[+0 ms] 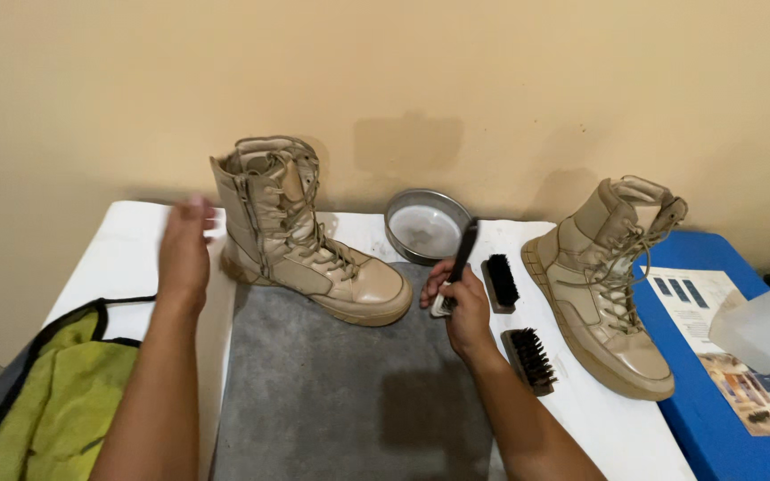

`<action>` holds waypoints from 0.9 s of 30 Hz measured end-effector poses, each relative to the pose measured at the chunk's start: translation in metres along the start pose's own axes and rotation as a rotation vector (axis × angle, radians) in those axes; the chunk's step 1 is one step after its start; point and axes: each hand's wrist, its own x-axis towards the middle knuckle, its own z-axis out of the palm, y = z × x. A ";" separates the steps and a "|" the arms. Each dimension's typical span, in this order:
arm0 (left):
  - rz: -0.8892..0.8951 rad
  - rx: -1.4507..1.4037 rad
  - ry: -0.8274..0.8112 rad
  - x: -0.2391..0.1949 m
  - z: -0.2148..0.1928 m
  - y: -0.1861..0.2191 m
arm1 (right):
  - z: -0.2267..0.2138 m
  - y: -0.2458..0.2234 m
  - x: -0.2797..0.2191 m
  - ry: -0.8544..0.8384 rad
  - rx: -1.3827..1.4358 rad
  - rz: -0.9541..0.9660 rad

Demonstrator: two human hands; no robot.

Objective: The person scrubs a tan boot with a small brush, focusing on the toe and side panels. They rotate the boot to access different areas and continue scrubbing the upper sections.

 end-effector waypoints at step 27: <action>-0.116 -0.071 -0.471 -0.050 0.036 0.011 | -0.015 -0.039 -0.005 0.238 0.050 -0.249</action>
